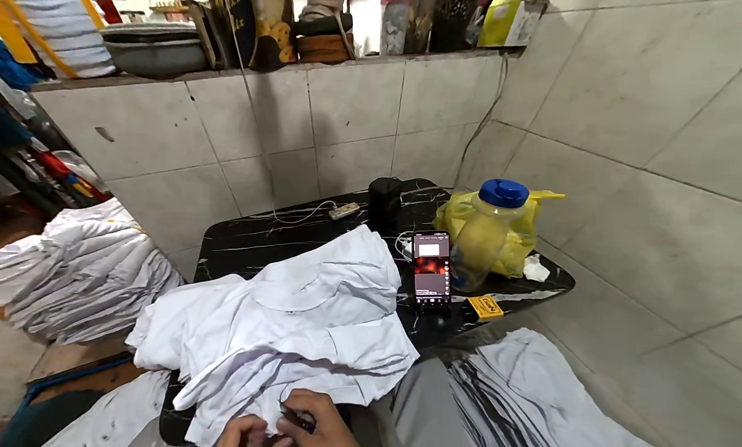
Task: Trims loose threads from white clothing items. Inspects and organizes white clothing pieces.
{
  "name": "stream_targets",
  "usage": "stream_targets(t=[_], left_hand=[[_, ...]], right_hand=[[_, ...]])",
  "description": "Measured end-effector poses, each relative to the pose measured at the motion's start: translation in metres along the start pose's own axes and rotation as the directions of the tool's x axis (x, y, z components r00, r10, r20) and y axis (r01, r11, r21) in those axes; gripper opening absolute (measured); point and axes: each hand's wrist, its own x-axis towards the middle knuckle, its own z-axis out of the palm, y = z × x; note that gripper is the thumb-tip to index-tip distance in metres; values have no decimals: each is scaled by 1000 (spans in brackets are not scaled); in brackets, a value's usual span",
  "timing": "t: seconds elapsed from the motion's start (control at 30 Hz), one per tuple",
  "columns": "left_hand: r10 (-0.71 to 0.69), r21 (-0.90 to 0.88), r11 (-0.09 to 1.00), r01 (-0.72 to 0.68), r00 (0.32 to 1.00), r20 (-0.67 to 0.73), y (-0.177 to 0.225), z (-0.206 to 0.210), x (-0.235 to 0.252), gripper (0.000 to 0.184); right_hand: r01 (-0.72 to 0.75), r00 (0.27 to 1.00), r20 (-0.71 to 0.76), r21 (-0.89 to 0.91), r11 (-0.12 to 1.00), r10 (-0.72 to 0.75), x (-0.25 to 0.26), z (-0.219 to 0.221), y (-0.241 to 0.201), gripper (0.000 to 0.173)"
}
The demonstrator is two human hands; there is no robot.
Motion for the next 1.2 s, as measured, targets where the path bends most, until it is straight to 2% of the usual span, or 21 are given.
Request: stream_targets(t=[0.13, 0.27, 0.37, 0.47, 0.6, 0.67, 0.73, 0.83, 0.93, 1.1, 1.2], left_hand=[[139, 145, 982, -120, 982, -127, 0, 15, 0, 23], [196, 213, 966, -149, 956, -218, 3, 21, -4, 13], [193, 205, 967, -151, 959, -205, 1, 18, -2, 17], [159, 139, 982, -131, 963, -217, -2, 16, -1, 16], [125, -9, 992, -130, 973, -193, -8, 15, -3, 15], [113, -77, 989, -126, 982, -148, -12, 14, -5, 30], [132, -67, 988, -142, 982, -137, -15, 13, -6, 31], [193, 62, 981, -184, 965, -179, -14, 15, -8, 12], [216, 181, 967, -180, 955, -201, -10, 18, -9, 14], [173, 22, 985, -172, 972, -161, -11, 14, -5, 17], [159, 1, 987, -160, 979, -125, -12, 12, -5, 17]], right_hand=[[-121, 991, -46, 64, 991, 124, -1, 4, -7, 20], [-88, 995, -53, -10, 996, 87, -1, 3, -7, 27], [-54, 998, -30, -42, 998, 53, -2, 3, -7, 27], [-28, 999, -25, -42, 999, 27, -3, 2, -3, 20], [-96, 994, -57, -41, 994, 94, -4, 1, -7, 19], [-141, 989, -52, -25, 990, 140, -4, 0, -12, 18], [-159, 987, -36, -26, 987, 158, -4, -1, -15, 18], [-141, 990, -20, -91, 986, 140, -3, 1, -17, 19], [-145, 989, -21, -120, 982, 143, -3, 3, -17, 19], [-174, 984, -42, -82, 981, 171, -3, 1, -18, 21], [-178, 983, -49, -44, 983, 176, -3, 3, -17, 21]])
